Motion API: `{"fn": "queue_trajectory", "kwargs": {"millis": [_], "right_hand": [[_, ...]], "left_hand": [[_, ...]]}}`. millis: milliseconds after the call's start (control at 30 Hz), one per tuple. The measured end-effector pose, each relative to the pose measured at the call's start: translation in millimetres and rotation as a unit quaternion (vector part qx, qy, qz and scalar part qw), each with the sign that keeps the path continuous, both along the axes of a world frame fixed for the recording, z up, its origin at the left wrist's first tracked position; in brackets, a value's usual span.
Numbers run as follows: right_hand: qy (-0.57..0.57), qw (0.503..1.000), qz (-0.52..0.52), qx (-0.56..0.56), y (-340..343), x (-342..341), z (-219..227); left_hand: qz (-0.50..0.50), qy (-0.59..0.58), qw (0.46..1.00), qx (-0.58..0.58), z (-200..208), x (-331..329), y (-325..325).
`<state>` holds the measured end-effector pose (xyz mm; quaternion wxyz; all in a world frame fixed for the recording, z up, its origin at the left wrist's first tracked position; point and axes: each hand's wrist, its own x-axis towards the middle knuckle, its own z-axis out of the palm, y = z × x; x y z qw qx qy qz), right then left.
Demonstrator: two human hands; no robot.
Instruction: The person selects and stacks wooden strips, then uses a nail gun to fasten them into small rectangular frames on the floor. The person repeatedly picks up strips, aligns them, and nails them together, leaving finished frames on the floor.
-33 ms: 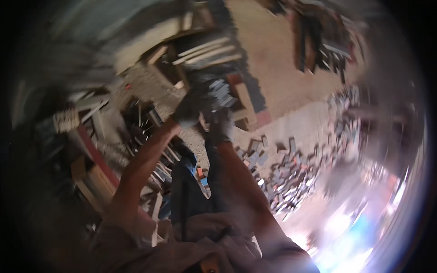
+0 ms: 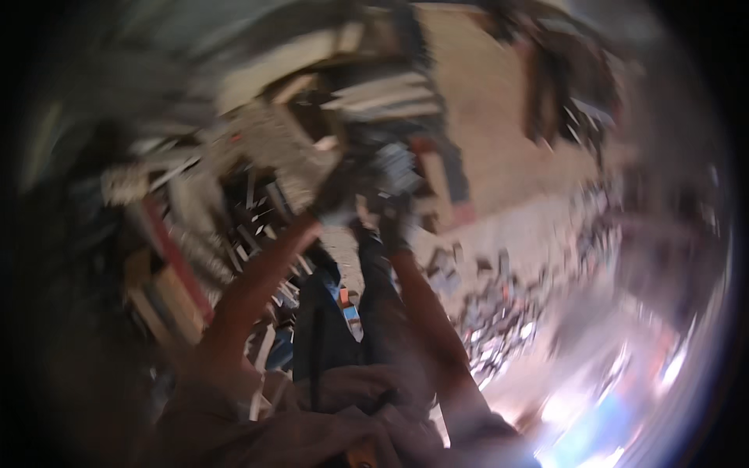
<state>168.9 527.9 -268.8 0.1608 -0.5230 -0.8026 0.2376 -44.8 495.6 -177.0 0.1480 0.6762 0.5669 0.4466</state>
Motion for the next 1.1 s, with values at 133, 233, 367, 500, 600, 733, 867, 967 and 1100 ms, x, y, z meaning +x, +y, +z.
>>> {"fn": "queue_trajectory", "kwargs": {"millis": [133,233,367,500,600,733,867,967,1100], "right_hand": [[0.084,0.981,0.126,-0.122,2,46,9],[0.026,0.964,0.247,-0.096,-53,0,78],[0.042,0.827,0.224,-0.514,-120,-78,95],[0.019,0.692,0.282,-0.665,-252,-212,137],[-0.019,0.692,0.433,-0.577,-336,-327,117],[0.096,0.673,0.544,-0.493,-350,-454,32],[-0.075,0.721,0.47,-0.503,-445,-481,62],[-0.017,0.727,0.542,-0.422,-481,-487,69],[-0.008,0.744,0.563,-0.36,-470,-497,53]], "left_hand": [[0.369,-0.203,0.901,-0.107,25,17,-137],[0.614,-0.486,0.62,-0.057,-6,14,-278],[0.37,-0.806,0.303,0.349,19,-43,-467],[0.352,-0.804,0.05,0.477,22,-64,-541],[0.426,-0.744,0.107,0.504,11,-85,-527],[0.367,-0.766,0.118,0.515,-49,-136,-526],[0.416,-0.688,0.144,0.576,-52,-129,-567],[0.347,-0.66,0.206,0.634,-64,-121,-579],[0.358,-0.651,0.258,0.617,-37,-131,-563]]}}
